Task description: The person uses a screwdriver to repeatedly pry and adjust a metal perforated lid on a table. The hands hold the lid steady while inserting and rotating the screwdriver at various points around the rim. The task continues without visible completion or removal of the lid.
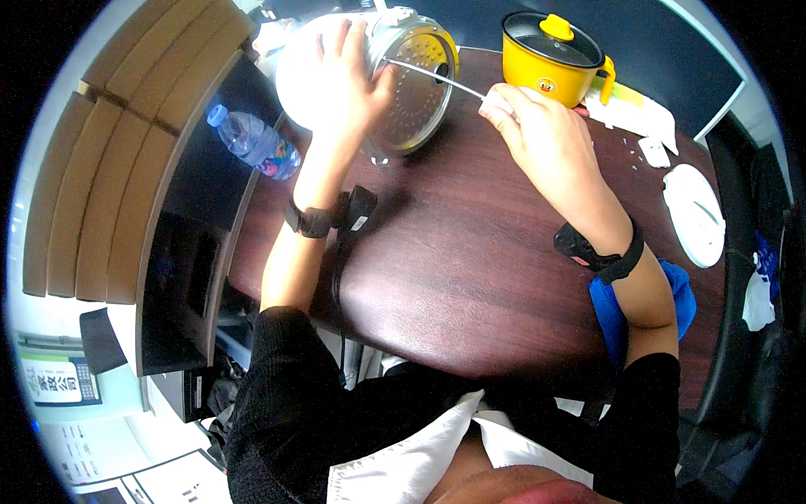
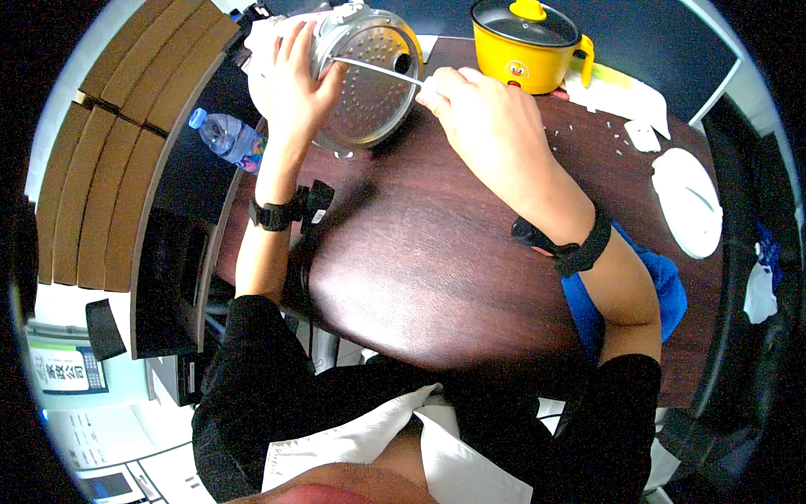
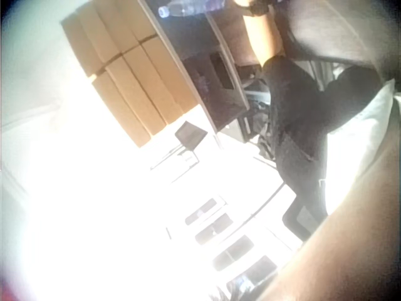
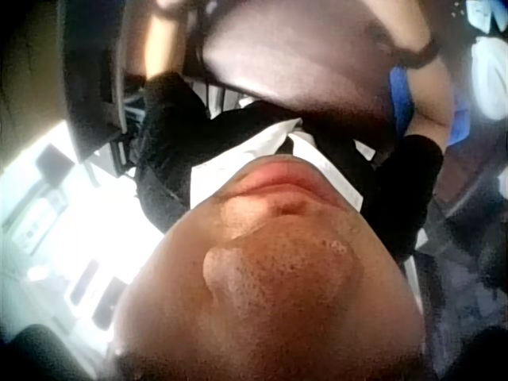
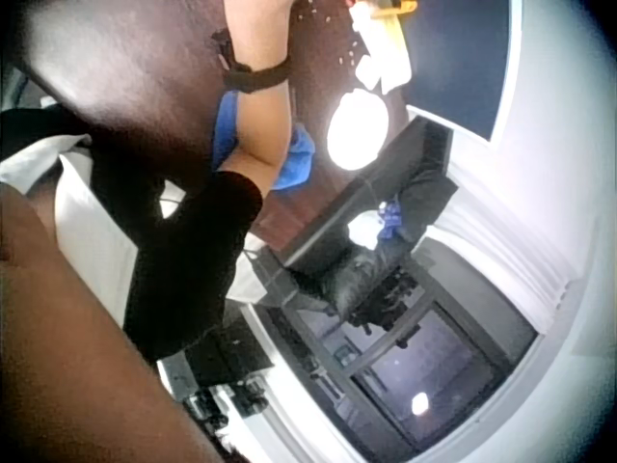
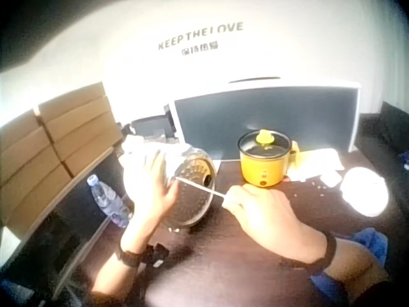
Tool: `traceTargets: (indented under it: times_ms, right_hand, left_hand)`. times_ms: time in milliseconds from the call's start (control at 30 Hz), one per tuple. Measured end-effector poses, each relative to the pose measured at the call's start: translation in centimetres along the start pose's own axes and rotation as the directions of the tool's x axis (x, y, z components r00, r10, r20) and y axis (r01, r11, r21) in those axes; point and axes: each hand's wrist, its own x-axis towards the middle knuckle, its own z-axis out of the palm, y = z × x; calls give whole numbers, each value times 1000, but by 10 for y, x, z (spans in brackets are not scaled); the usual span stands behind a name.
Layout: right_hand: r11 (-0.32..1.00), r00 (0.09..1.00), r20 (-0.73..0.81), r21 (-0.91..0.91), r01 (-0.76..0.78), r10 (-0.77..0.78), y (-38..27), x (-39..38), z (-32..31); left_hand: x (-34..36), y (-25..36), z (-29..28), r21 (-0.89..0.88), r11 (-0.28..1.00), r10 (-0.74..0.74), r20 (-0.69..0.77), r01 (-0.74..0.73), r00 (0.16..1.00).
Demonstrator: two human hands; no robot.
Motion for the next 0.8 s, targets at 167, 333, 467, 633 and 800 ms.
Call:
traceTargets:
  times_ms: [167,333,467,633,800]
  right_hand:
    - [493,661,697,488,-720,277,-3,11,-16]
    - [122,545,820,531,-839,176,0,13,-21]
    - [-22,488,866,492,-870,107,-1,16,-25]
    - [211,540,811,501,-840,223,-11,13,-21]
    - [938,921,338,213,-274,193,2,8,-7]
  left_hand:
    - [-2,2,-4,2,1000,-17,9,17,1000]
    - [-1,3,-4,-5,1000,-19,14,19,1000]
    - [-2,1,-3,-2,1000,-7,10,7,1000]
    - [-1,3,-3,10,1000,-8,12,8,1000]
    - [-2,4,-5,12,1000,-13,0,13,1000]
